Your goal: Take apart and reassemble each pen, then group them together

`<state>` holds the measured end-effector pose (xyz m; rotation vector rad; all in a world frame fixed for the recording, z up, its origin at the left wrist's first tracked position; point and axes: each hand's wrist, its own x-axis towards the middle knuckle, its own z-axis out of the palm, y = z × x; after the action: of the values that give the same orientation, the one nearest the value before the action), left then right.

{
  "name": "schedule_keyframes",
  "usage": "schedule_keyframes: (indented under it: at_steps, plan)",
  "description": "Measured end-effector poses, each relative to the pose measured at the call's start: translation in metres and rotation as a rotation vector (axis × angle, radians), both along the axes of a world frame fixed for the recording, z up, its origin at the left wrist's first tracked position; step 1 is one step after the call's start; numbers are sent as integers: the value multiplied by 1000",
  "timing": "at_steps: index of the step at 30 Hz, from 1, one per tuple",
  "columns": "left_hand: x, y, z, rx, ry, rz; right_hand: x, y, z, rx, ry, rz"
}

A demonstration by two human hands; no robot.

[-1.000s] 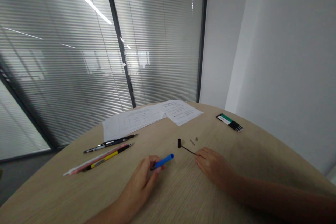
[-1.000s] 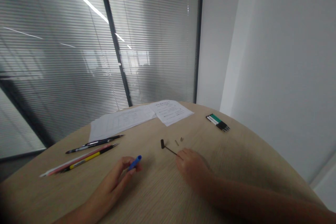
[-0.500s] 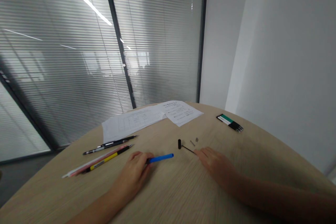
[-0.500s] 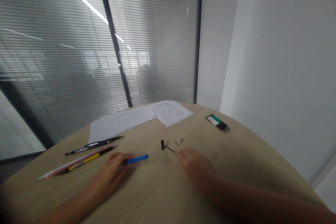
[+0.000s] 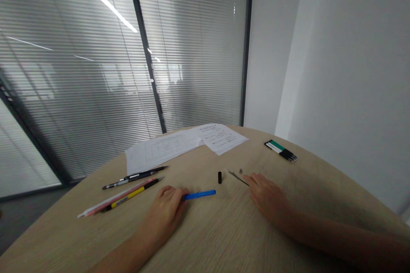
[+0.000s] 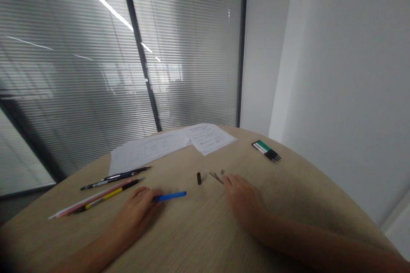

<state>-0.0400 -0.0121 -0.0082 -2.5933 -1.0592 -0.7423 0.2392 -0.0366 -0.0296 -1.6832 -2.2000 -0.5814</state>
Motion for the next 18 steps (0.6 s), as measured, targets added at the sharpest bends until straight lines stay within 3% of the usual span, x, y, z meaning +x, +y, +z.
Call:
schedule_keyframes:
  at_steps: [4, 11, 18]
  plan:
    - [0, 1, 0, -9, 11, 60, 1, 2, 0, 49, 161, 65]
    - [-2, 3, -1, -6, 1, 124, 0, -8, 6, 181, 239, 428]
    - [-2, 1, -1, -19, 17, 140, 0, -8, 8, 197, 226, 475]
